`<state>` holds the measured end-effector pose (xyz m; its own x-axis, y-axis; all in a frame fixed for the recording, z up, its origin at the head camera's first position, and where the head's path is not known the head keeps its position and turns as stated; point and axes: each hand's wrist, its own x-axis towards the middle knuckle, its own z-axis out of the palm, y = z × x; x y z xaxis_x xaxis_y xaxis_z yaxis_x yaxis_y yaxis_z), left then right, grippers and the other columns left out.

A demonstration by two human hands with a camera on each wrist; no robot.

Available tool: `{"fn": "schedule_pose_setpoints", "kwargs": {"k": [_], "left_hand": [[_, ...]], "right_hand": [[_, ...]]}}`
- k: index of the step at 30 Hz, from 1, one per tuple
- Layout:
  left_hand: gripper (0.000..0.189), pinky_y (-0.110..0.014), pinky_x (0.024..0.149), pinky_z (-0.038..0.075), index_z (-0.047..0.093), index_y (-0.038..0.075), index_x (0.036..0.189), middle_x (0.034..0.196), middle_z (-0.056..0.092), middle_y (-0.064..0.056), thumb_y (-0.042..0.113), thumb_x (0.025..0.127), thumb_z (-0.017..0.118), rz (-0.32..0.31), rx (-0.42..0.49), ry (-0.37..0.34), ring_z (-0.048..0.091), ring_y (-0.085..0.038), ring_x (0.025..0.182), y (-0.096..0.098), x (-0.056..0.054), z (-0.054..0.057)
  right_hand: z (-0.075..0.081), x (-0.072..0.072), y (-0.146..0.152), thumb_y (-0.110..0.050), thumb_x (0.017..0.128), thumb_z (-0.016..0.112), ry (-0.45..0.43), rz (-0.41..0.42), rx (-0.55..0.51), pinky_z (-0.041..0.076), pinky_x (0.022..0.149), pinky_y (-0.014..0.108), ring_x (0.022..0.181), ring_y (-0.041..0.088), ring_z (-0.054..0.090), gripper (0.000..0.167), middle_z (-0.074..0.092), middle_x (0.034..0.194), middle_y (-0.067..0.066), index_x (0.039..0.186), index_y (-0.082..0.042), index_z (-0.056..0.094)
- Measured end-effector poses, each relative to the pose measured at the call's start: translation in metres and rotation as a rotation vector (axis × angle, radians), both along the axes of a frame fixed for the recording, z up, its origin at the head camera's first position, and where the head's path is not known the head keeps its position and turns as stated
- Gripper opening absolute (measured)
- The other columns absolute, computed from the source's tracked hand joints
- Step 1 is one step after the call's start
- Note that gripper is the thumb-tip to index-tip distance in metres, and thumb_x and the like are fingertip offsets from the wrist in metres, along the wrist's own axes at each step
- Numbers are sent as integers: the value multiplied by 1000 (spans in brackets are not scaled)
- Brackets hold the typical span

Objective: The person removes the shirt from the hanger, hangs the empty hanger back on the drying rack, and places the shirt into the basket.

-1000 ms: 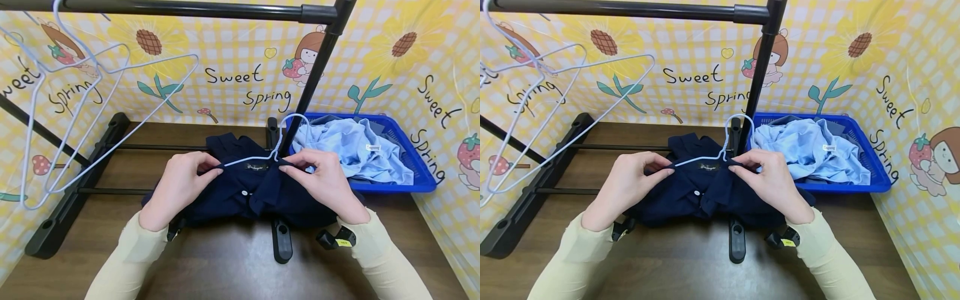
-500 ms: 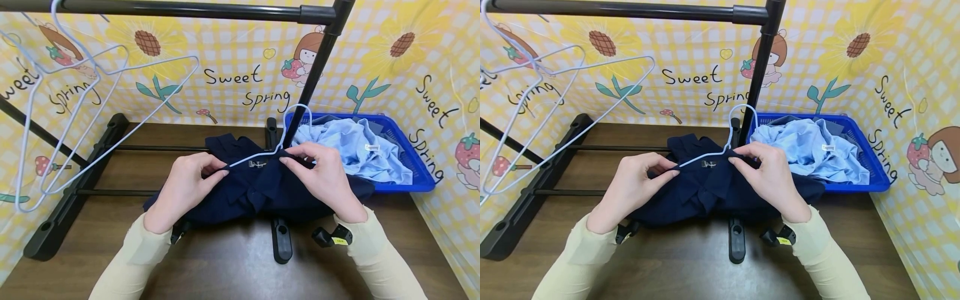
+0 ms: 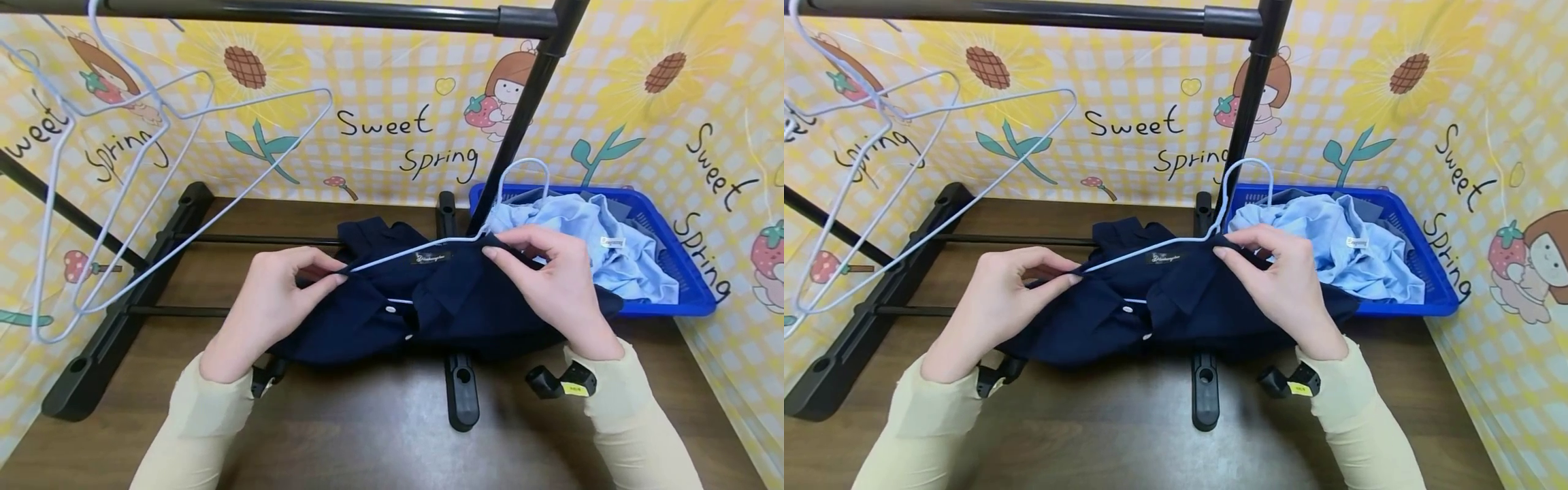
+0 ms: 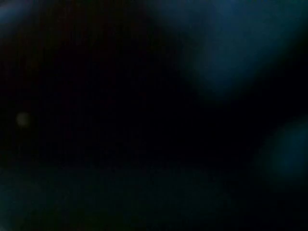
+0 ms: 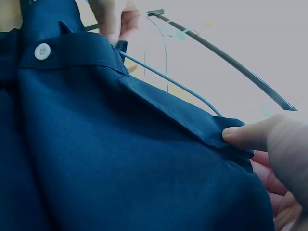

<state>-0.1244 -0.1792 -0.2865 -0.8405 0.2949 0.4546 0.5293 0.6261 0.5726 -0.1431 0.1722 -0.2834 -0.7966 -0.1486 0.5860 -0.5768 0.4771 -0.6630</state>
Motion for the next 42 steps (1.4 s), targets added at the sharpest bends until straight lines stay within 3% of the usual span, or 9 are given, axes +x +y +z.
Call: {"fn": "schedule_pose_setpoints", "kwargs": {"k": [5, 10, 15, 20, 25, 29, 35, 42], "left_hand": [[16, -22, 72, 54, 78, 12, 94, 92, 75, 4, -1, 85, 82, 2, 7, -46, 70, -8, 77, -11, 1, 3], [15, -32, 74, 58, 78, 12, 96, 94, 75, 4, 1, 86, 81, -5, 1, -83, 70, -7, 78, -13, -1, 5], [13, -38, 76, 57, 78, 12, 100, 98, 75, 1, 7, 88, 81, 42, -16, -130, 71, -12, 82, -6, 0, 6], [18, -42, 79, 55, 78, 12, 103, 98, 73, 1, 18, 86, 82, 109, -25, -61, 70, -18, 86, 13, 6, 11], [32, -39, 73, 54, 78, 11, 103, 95, 73, -1, 34, 83, 87, 164, -64, 16, 68, -17, 81, 32, 6, 8], [25, -39, 70, 52, 78, 8, 104, 97, 75, -5, 22, 84, 85, 165, -129, 35, 69, -19, 80, 36, 5, 4], [23, -37, 52, 37, 82, 13, 101, 93, 76, -7, 5, 83, 71, 221, -205, 50, 52, -20, 57, 22, 4, 4], [27, -38, 60, 43, 82, 14, 96, 78, 73, 1, -1, 82, 64, 226, -176, 31, 64, -15, 65, 4, 0, 6]], "right_hand": [[1, 1, 6, 1, 81, 85, -28, -7, -42, 47, 72, 22, 74, 10, 60, 21, 75, 92, 1, 100, -6, 80], [0, -1, 5, 1, 81, 86, -18, -2, -31, 48, 72, 22, 75, 10, 60, 21, 75, 92, 0, 100, -7, 81], [-4, -3, 1, -3, 81, 86, 1, 4, 9, 47, 74, 22, 76, 8, 59, 20, 75, 94, -4, 100, -9, 81], [-4, -3, -3, -6, 82, 86, -4, 3, 16, 47, 73, 23, 76, 8, 59, 19, 75, 93, -5, 100, -10, 81], [-6, -2, -6, -6, 83, 86, -15, 17, 9, 46, 72, 24, 76, 9, 60, 18, 75, 93, -6, 100, -11, 81], [-6, 0, -6, -6, 83, 86, -17, 25, 13, 47, 72, 24, 77, 8, 60, 19, 75, 93, -6, 100, -11, 81], [-6, -1, -2, -2, 80, 86, 13, 4, -9, 47, 73, 22, 74, 8, 60, 21, 75, 93, -3, 99, -9, 81], [-5, -1, 3, 2, 79, 86, -7, 11, -25, 48, 74, 21, 78, 8, 62, 23, 76, 94, -1, 100, -8, 81]]}}
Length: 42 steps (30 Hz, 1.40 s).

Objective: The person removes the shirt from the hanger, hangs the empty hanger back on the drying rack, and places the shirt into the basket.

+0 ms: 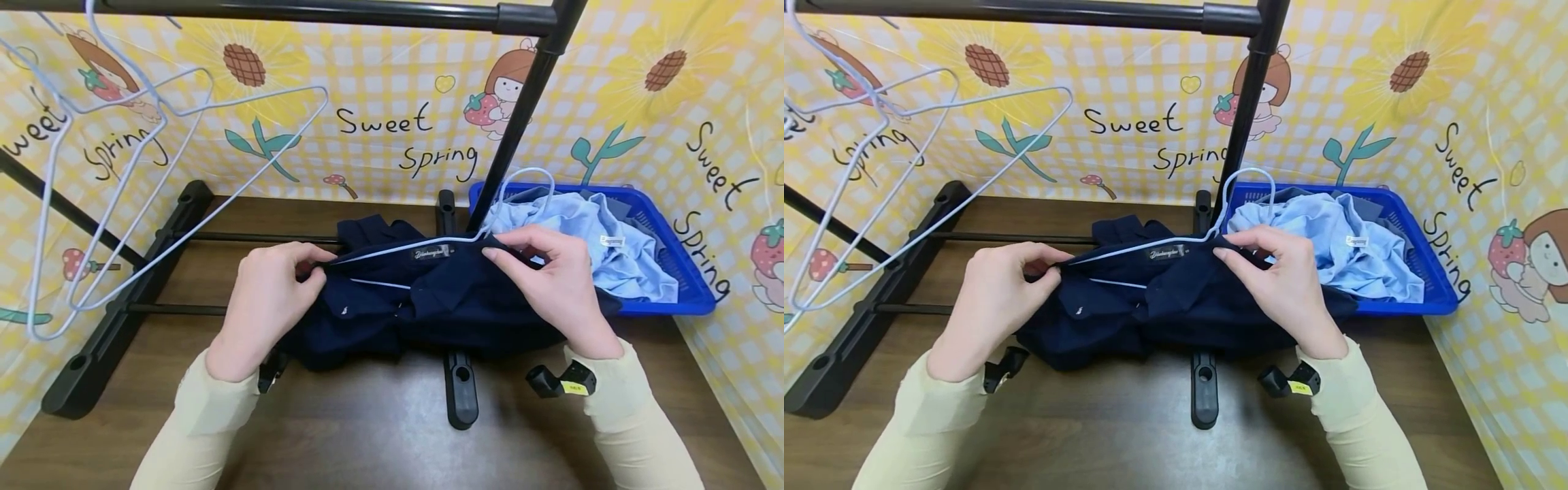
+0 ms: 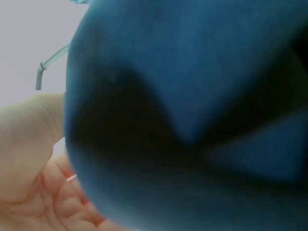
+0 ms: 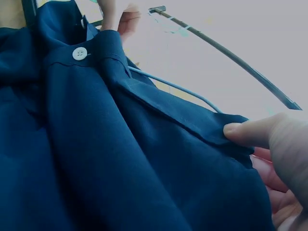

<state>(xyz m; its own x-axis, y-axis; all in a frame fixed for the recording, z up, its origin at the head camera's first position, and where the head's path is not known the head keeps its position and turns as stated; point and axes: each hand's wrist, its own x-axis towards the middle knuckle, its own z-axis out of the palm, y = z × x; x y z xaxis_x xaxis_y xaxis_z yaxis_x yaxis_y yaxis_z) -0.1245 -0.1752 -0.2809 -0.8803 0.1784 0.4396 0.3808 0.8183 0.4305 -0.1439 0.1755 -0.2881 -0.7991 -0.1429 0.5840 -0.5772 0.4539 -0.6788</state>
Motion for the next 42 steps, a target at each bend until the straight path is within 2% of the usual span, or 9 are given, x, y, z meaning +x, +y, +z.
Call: {"fn": "schedule_pose_setpoints", "kwargs": {"k": [7, 11, 14, 17, 22, 27, 34, 39, 42], "left_hand": [[22, -41, 69, 51, 80, 13, 102, 87, 76, -3, -1, 87, 70, -57, -8, -124, 69, -19, 75, -11, -8, 2], [19, -43, 72, 54, 80, 13, 104, 92, 76, -5, 3, 90, 72, -63, 44, -200, 71, -20, 78, -13, -8, 1], [13, -42, 73, 54, 80, 13, 102, 88, 75, -4, 10, 91, 75, -40, 80, -204, 71, -18, 76, -12, -7, -2], [11, -40, 70, 50, 80, 13, 99, 83, 75, -1, 14, 89, 76, -9, 67, -162, 68, -17, 72, -9, -8, -6], [21, -40, 65, 43, 81, 13, 96, 76, 73, 1, 4, 83, 68, 4, 23, -119, 62, -20, 66, -9, -13, -9], [25, -39, 68, 46, 79, 10, 103, 84, 74, -2, -1, 86, 64, -50, 27, -196, 61, -19, 69, -16, -19, -10], [17, -43, 79, 56, 79, 8, 106, 97, 76, -6, 2, 91, 72, -129, 67, -361, 72, -21, 85, -24, -25, -17], [15, -43, 78, 57, 78, 7, 105, 95, 76, -6, 5, 91, 75, -133, 79, -378, 73, -20, 86, -22, -27, -27], [26, -41, 78, 57, 75, 11, 115, 101, 75, -4, 17, 90, 80, -131, 106, -363, 72, -18, 86, -22, -25, -27]], "right_hand": [[0, 2, -1, 6, 79, 85, 8, -16, -48, 50, 75, 21, 81, 9, 64, 25, 76, 94, 2, 101, -5, 81], [-2, 0, -3, 8, 77, 85, 40, -20, -38, 49, 75, 21, 79, 8, 63, 26, 76, 93, 4, 99, -3, 81], [-2, -1, -5, 8, 76, 86, 53, -16, -27, 48, 75, 21, 78, 8, 62, 25, 76, 93, 3, 98, -4, 81], [-2, 0, -7, 7, 77, 86, 53, -7, -26, 49, 75, 21, 78, 8, 63, 24, 76, 92, 2, 98, -5, 81], [-1, 2, -8, 5, 78, 85, 36, 15, -30, 50, 76, 21, 80, 8, 64, 23, 76, 93, 0, 99, -6, 81], [-2, 1, -5, 12, 78, 83, 9, 42, -86, 53, 77, 21, 82, 11, 66, 26, 75, 93, 6, 100, -1, 80], [-2, -2, -2, 12, 81, 80, -7, 43, -202, 53, 71, 22, 76, 15, 64, 23, 74, 91, 7, 102, 3, 78], [2, -2, -4, 11, 82, 80, -11, 45, -214, 54, 72, 22, 75, 17, 65, 23, 74, 91, 8, 103, 2, 78], [2, -1, -5, 11, 82, 80, -21, 35, -209, 54, 72, 22, 75, 16, 64, 23, 74, 91, 8, 103, 2, 78]]}}
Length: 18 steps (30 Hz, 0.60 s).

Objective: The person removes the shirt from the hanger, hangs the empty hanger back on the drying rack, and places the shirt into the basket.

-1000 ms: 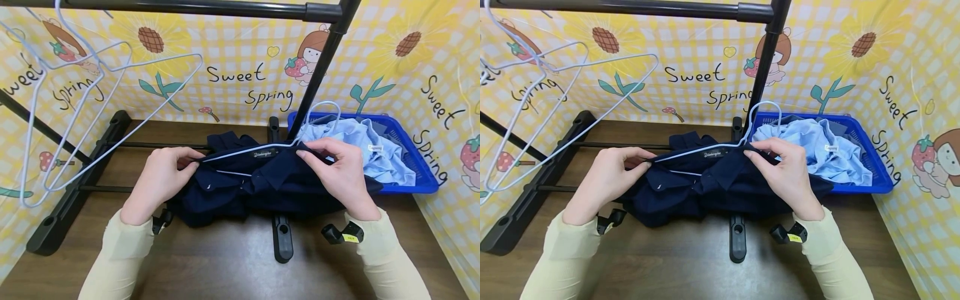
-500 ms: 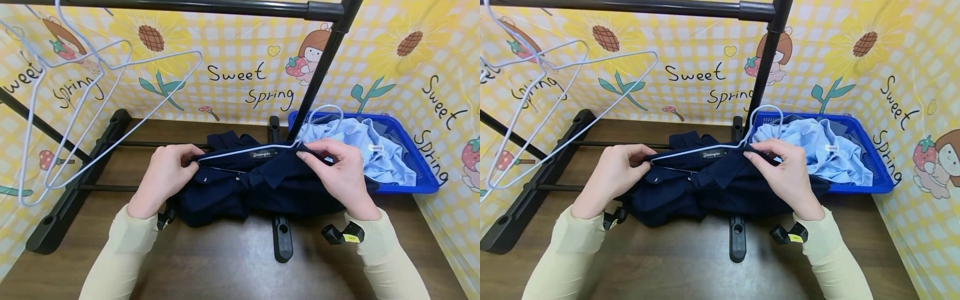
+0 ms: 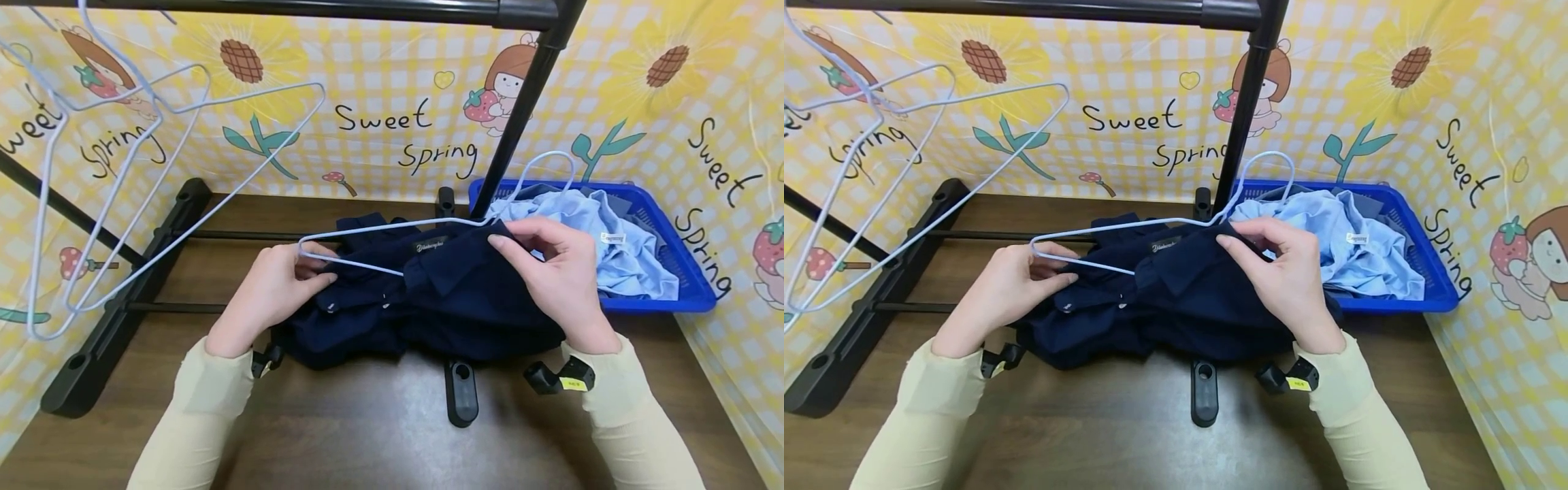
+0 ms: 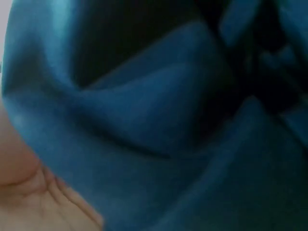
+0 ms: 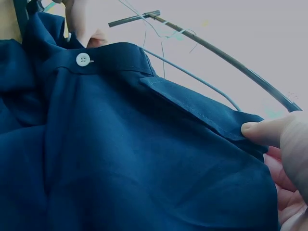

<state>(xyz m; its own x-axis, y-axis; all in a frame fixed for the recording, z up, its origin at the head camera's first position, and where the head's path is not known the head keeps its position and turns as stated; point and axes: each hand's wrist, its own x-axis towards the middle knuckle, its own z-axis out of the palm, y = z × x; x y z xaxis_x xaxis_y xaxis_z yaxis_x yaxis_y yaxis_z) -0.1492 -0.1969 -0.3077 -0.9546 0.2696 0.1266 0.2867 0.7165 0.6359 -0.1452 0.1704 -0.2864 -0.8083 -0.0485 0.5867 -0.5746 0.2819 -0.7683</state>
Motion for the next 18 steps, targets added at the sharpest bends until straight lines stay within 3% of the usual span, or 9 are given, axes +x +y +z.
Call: {"fn": "schedule_pose_setpoints", "kwargs": {"k": [4, 7, 11, 15, 18], "left_hand": [[69, -43, 85, 54, 60, 20, 141, 117, 72, 0, 43, 81, 87, 33, 54, 12, 70, -19, 96, 1, 8, 9], [84, -47, 95, 49, 51, 25, 148, 125, 68, 1, 50, 77, 88, 71, 105, 55, 65, -22, 110, 3, 15, 16], [72, -44, 101, 45, 58, 23, 143, 129, 66, 3, 41, 81, 88, 63, 148, 200, 60, -20, 121, 12, 20, 23], [55, -39, 98, 46, 66, 17, 136, 125, 69, 4, 27, 85, 86, 11, 163, 373, 61, -16, 118, 26, 24, 28], [49, -36, 91, 47, 69, 14, 132, 124, 69, 3, 22, 86, 85, -36, 171, 457, 62, -17, 114, 40, 26, 32]], "right_hand": [[-1, 0, -2, 9, 82, 80, -4, 1, 18, 54, 73, 22, 76, 17, 64, 22, 74, 91, 8, 103, 1, 78], [-2, 0, -4, 7, 83, 80, -11, 4, 37, 54, 74, 22, 77, 16, 65, 23, 74, 93, 7, 104, -1, 79], [-6, -2, -7, 6, 84, 81, -13, 1, 63, 53, 74, 22, 77, 15, 65, 23, 75, 94, 5, 105, -3, 79], [-9, -3, -14, 3, 84, 81, 1, 18, 96, 53, 74, 23, 77, 13, 65, 22, 75, 94, 3, 104, -4, 80], [-12, -5, -20, 1, 84, 82, 13, 31, 113, 52, 74, 23, 76, 13, 65, 21, 76, 94, 1, 104, -5, 80]]}}
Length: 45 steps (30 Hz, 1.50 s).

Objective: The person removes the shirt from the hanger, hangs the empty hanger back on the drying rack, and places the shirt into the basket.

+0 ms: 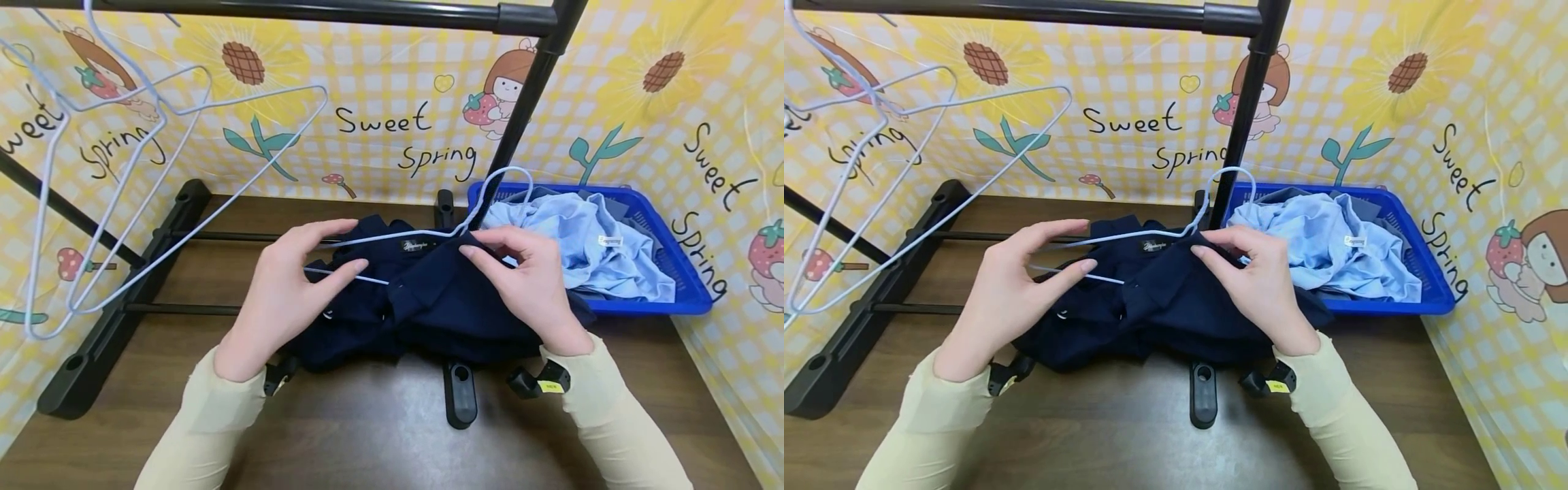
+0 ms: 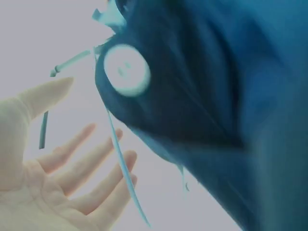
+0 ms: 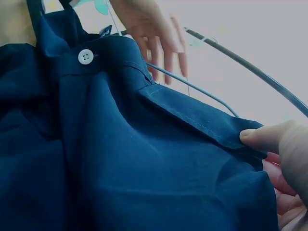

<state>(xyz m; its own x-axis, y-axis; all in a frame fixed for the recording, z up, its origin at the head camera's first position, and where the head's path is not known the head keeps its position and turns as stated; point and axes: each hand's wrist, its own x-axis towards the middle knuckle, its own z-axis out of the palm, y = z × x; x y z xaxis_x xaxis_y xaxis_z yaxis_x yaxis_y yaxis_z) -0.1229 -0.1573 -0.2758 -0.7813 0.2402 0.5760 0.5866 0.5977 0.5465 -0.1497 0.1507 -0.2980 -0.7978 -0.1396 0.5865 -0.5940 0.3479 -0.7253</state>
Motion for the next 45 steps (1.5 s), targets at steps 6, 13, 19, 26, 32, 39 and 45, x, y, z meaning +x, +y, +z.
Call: {"fn": "schedule_pose_setpoints", "kwargs": {"k": [6, 13, 19, 26, 32, 39, 45], "left_hand": [[43, -38, 95, 47, 69, 11, 130, 126, 69, 1, 19, 90, 81, -89, 3, 54, 60, -18, 117, 25, 3, 6], [39, -39, 100, 46, 69, 11, 132, 128, 68, -1, 19, 94, 76, -135, 0, 32, 59, -18, 119, 42, 1, 6], [36, -38, 97, 48, 69, 9, 131, 124, 69, -4, 14, 96, 74, -168, 41, 25, 61, -18, 114, 49, -3, 3], [24, -29, 77, 52, 76, 6, 117, 106, 72, -3, 9, 94, 76, -118, 85, 39, 64, -13, 88, 50, -10, -5], [20, -31, 73, 53, 79, 7, 110, 98, 73, -1, 12, 91, 79, -109, 94, 49, 65, -12, 85, 46, -12, -7], [17, -33, 66, 49, 79, 7, 105, 91, 74, -1, 10, 89, 81, -59, 79, 74, 64, -10, 77, 39, -14, -1], [17, -28, 64, 48, 80, 8, 105, 88, 74, 0, 12, 89, 81, 38, 95, 76, 67, -11, 81, 23, -14, 6]], "right_hand": [[-4, -2, -12, -2, 86, 82, 16, 21, 29, 50, 73, 25, 79, 12, 66, 21, 76, 96, -2, 106, -7, 81], [-9, -3, -27, -6, 87, 82, 34, 65, 39, 52, 76, 27, 89, 13, 69, 20, 75, 100, -4, 107, -8, 81], [-13, -1, -38, -5, 89, 80, 46, 137, 33, 54, 81, 29, 96, 14, 69, 22, 75, 105, -4, 110, -8, 80], [-20, 0, -50, -5, 89, 79, 82, 222, 61, 54, 88, 34, 101, 14, 69, 24, 75, 107, -2, 113, -8, 79], [-22, 0, -52, -5, 89, 80, 90, 230, 79, 54, 89, 33, 102, 14, 69, 25, 74, 108, -1, 114, -7, 78], [-19, 0, -47, -9, 90, 80, 42, 229, 103, 54, 81, 32, 95, 11, 68, 26, 74, 107, -6, 115, -12, 78], [-18, -2, -39, -12, 88, 82, -20, 176, 125, 50, 65, 30, 79, 10, 63, 22, 74, 101, -10, 110, -15, 79]]}}
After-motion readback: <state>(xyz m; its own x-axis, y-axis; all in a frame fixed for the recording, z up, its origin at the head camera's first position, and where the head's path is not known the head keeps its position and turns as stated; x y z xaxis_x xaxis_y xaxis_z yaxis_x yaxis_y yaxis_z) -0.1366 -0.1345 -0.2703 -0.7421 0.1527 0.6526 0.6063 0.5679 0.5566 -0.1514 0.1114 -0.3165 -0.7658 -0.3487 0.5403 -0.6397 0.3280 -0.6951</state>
